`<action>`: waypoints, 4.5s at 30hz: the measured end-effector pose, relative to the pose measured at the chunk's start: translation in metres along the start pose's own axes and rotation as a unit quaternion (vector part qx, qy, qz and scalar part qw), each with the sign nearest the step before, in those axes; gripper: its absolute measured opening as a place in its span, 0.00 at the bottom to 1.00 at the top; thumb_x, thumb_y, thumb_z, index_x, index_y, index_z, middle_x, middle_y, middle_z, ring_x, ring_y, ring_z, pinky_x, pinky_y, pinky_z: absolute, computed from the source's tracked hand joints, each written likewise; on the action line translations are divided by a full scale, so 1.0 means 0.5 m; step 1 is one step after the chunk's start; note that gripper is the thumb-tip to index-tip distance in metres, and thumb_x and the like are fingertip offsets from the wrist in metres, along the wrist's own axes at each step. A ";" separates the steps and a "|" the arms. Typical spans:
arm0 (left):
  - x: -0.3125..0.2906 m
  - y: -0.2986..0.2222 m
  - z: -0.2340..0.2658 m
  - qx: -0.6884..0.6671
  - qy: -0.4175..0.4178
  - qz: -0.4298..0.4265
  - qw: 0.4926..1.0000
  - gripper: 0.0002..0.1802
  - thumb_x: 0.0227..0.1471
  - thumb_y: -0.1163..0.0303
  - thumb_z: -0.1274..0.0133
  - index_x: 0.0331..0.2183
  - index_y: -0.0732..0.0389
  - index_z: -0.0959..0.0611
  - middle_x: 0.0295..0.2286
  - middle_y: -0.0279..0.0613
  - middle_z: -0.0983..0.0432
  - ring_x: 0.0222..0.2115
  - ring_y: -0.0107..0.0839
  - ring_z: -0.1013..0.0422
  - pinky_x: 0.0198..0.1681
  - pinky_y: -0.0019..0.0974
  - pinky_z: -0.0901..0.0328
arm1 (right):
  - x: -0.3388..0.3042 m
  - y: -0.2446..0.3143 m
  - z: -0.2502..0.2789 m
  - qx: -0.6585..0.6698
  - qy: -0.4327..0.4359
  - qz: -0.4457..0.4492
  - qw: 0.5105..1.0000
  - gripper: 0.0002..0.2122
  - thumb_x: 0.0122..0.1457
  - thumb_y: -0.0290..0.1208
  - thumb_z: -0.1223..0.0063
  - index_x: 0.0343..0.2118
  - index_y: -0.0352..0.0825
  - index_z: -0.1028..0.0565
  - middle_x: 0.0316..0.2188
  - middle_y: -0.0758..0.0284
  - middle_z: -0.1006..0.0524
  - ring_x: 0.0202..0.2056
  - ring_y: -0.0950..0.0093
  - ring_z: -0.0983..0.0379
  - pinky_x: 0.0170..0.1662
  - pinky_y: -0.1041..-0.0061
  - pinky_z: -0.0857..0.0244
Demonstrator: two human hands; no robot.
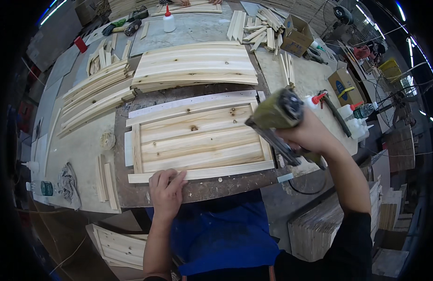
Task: Assembling wooden crate components by applying glue and using a pneumatic nailer to secure slats together.
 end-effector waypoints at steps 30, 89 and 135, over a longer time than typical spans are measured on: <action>-0.010 0.011 -0.001 -0.031 -0.026 0.009 0.999 0.20 0.48 0.69 0.28 0.46 0.52 0.08 0.41 0.35 0.21 0.45 0.42 0.25 0.50 0.49 0.33 | 0.250 0.146 -0.171 -0.211 0.074 -0.010 0.975 0.10 0.57 0.29 0.32 0.35 0.27 0.17 0.17 0.67 0.24 0.16 0.77 0.25 0.21 0.74 0.31; -0.021 0.020 0.004 -0.076 -0.014 -0.005 0.997 0.19 0.54 0.70 0.41 0.48 0.60 0.11 0.44 0.39 0.21 0.49 0.39 0.26 0.55 0.45 0.32 | 0.304 0.354 -0.486 -0.247 0.212 0.134 0.936 0.12 0.58 0.32 0.33 0.41 0.30 0.16 0.19 0.67 0.22 0.17 0.76 0.24 0.21 0.74 0.31; -0.050 0.020 -0.034 -0.018 -0.066 0.006 0.998 0.14 0.52 0.63 0.35 0.41 0.56 0.12 0.41 0.36 0.23 0.44 0.38 0.26 0.49 0.44 0.29 | 0.138 0.266 -0.513 -0.303 0.274 0.244 0.879 0.15 0.54 0.36 0.31 0.39 0.29 0.14 0.32 0.46 0.15 0.37 0.49 0.16 0.45 0.58 0.23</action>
Point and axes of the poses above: each hand's wrist, its own x-axis towards the middle knuckle, its own z-axis out of the back of the hand, y = z × x, the point moved 1 cm from there along x, towards the middle knuckle
